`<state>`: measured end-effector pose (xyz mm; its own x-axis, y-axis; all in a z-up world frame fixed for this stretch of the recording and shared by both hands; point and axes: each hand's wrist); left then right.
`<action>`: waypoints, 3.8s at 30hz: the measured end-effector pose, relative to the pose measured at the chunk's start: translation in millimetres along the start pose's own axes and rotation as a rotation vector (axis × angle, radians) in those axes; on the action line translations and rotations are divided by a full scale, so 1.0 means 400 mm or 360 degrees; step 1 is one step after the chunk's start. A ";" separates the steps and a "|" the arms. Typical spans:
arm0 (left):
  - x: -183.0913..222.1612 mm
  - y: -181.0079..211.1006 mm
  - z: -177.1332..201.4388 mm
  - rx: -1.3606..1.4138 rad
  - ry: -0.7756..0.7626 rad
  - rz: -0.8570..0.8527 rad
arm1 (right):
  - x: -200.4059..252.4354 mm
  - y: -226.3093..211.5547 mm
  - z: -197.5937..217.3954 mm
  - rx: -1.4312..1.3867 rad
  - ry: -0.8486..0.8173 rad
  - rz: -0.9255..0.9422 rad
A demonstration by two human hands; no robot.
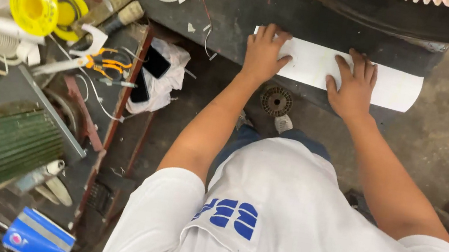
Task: Marking semi-circular patterns on a strip of white insulation paper using a pen at a workbench.
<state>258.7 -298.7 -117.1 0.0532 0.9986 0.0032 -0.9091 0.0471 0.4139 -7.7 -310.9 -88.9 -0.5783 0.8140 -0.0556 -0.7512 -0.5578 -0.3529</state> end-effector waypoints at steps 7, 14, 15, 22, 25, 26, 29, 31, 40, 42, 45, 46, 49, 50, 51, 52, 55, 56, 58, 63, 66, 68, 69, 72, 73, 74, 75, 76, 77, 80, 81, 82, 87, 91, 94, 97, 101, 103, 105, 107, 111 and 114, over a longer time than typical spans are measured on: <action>0.082 -0.041 0.094 0.0230 0.0100 -0.0079 | -0.007 -0.060 0.023 -0.0109 0.0182 -0.0063; 0.330 -0.242 0.205 0.0362 0.0748 0.0466 | -0.064 -0.141 0.067 -0.0404 0.0193 0.0333; 0.391 -0.281 0.221 0.0272 0.0793 0.0622 | -0.079 -0.155 0.060 -0.0486 0.0154 0.0389; 0.647 -0.410 0.327 0.0003 0.0871 0.1186 | -0.124 -0.196 0.056 -0.0547 -0.0072 0.0699; 0.638 -0.457 0.368 0.0017 0.0893 0.1161 | -0.158 -0.218 0.051 -0.0523 -0.0129 0.0721; 0.639 -0.497 0.355 0.0046 0.0914 0.1305 | -0.158 -0.231 0.048 -0.0515 -0.0139 0.0660; 0.600 -0.571 0.348 0.0276 0.0815 0.1682 | -0.166 -0.268 0.045 -0.0507 -0.0081 0.0565; 0.556 -0.605 0.352 0.0469 0.0667 0.1896 | -0.171 -0.299 0.036 -0.0508 -0.0008 0.0515; 0.500 -0.738 0.314 0.0782 0.0915 0.2310 | -0.144 -0.383 0.000 -0.0504 0.0149 0.0176; 0.503 -0.759 0.314 0.0959 0.1174 0.2250 | -0.140 -0.396 -0.002 -0.0512 0.0164 0.0134; 0.549 -0.853 0.230 0.1098 0.1524 0.2002 | -0.124 -0.434 0.013 -0.0554 0.0150 0.0067; 0.542 -0.787 0.255 0.1106 0.1503 0.1983 | -0.121 -0.440 0.009 -0.0546 0.0163 0.0044; 0.517 -0.582 0.315 0.1174 0.1664 0.1176 | -0.120 -0.466 -0.004 -0.0777 0.0144 -0.0028; 0.510 -0.503 0.319 0.1066 0.1494 0.0762 | -0.118 -0.480 -0.005 -0.1077 0.0021 -0.0114; 0.506 -0.423 0.323 0.0949 0.1318 0.0354 | -0.116 -0.494 -0.008 -0.1380 -0.0102 -0.0196; 0.485 -0.352 0.301 0.0960 0.1304 0.0338 | -0.115 -0.526 0.006 -0.1375 -0.0086 -0.0211; 0.420 -0.164 0.240 0.1257 0.0973 -0.0073 | -0.104 -0.587 0.046 -0.2067 -0.0476 -0.0179; 0.391 -0.120 0.229 0.1188 0.0834 -0.0227 | -0.098 -0.587 0.061 -0.2084 -0.0492 -0.0108; 0.342 -0.064 0.221 0.1112 0.0708 -0.0366 | -0.089 -0.556 0.095 -0.2099 -0.0526 -0.0026; 0.334 -0.197 0.336 0.0744 0.0724 0.0131 | -0.073 -0.471 0.204 -0.1722 -0.0803 -0.0330; 0.385 -0.468 0.274 0.0513 0.1021 0.0766 | -0.034 -0.402 0.190 -0.1651 -0.0734 -0.0496; 0.388 -0.551 0.326 0.0467 0.0973 0.0870 | -0.014 -0.370 0.162 -0.1593 -0.0817 -0.0492; 0.380 -0.594 0.354 0.0433 0.0906 0.0930 | -0.009 -0.351 0.151 -0.1541 -0.0853 -0.0511; 0.325 -0.632 0.375 0.0457 0.0952 0.0732 | -0.014 -0.366 0.155 -0.1454 -0.0943 -0.0525; 0.316 -0.613 0.372 0.0461 0.0942 0.0739 | -0.023 -0.377 0.151 -0.1455 -0.0951 -0.0535; 0.303 -0.597 0.370 0.0507 0.0944 0.0847 | -0.033 -0.391 0.147 -0.1448 -0.0968 -0.0482; 0.290 -0.582 0.371 0.0551 0.0945 0.0956 | -0.046 -0.407 0.143 -0.1441 -0.0986 -0.0428; 0.308 -0.538 0.370 0.0554 0.0957 0.0936 | -0.058 -0.431 0.143 -0.1436 -0.0964 -0.0421; 0.327 -0.495 0.369 0.0623 0.0931 0.0747 | -0.073 -0.456 0.143 -0.1476 -0.0996 -0.0422; 0.405 -0.313 0.376 0.0860 0.0889 0.0529 | -0.113 -0.528 0.114 -0.1655 -0.1087 -0.0316; 0.438 -0.248 0.381 0.1020 0.0876 0.0505 | -0.129 -0.555 0.096 -0.1799 -0.1152 -0.0198; 0.454 -0.214 0.378 0.1026 0.0896 0.0512 | -0.147 -0.591 0.085 -0.1782 -0.1163 -0.0186; 0.568 -0.157 0.414 0.1486 0.0741 0.0422 | -0.231 -0.744 -0.050 -0.2293 -0.1237 0.0174; 0.643 -0.326 0.454 0.1408 0.0823 0.0590 | -0.301 -0.803 -0.089 -0.2187 -0.1370 0.0195; 0.722 -0.459 0.419 0.0968 0.0883 0.1036 | -0.321 -0.795 -0.169 -0.2233 -0.1355 0.0172; 0.773 -0.554 0.357 0.0453 0.0705 0.1390 | -0.351 -0.832 -0.189 -0.2221 -0.1349 0.0181; 0.774 -0.594 0.329 0.0303 0.0533 0.1487 | -0.369 -0.872 -0.198 -0.2208 -0.1399 0.0056; 0.749 -0.610 0.323 0.0302 0.0443 0.1481 | -0.381 -0.879 -0.214 -0.2184 -0.1437 0.0007; 0.714 -0.615 0.314 0.0070 0.0287 0.1422 | -0.391 -0.877 -0.237 -0.2126 -0.1387 -0.0027; 0.697 -0.621 0.314 0.0026 0.0298 0.1435 | -0.415 -0.886 -0.264 -0.2107 -0.1310 -0.0088; 0.673 -0.633 0.288 -0.0068 0.0561 0.1369 | -0.510 -0.895 -0.341 -0.1990 -0.1110 -0.0118; 0.661 -0.647 0.309 0.0456 0.0631 0.1260 | -0.605 -0.974 -0.356 -0.1924 -0.1346 0.0172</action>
<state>559.2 -50.0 -111.0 -0.7320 0.6751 0.0914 -0.4807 -0.6068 0.6330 470.2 -267.4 -71.0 -0.9411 0.2073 0.2670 -0.2242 0.2082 -0.9520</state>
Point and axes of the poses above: each hand's wrist, its own x-axis away from the middle knuckle, its own z-axis out of the back of the hand, y = z × x, and after that the axes turned 8 degrees about -y, right-handed
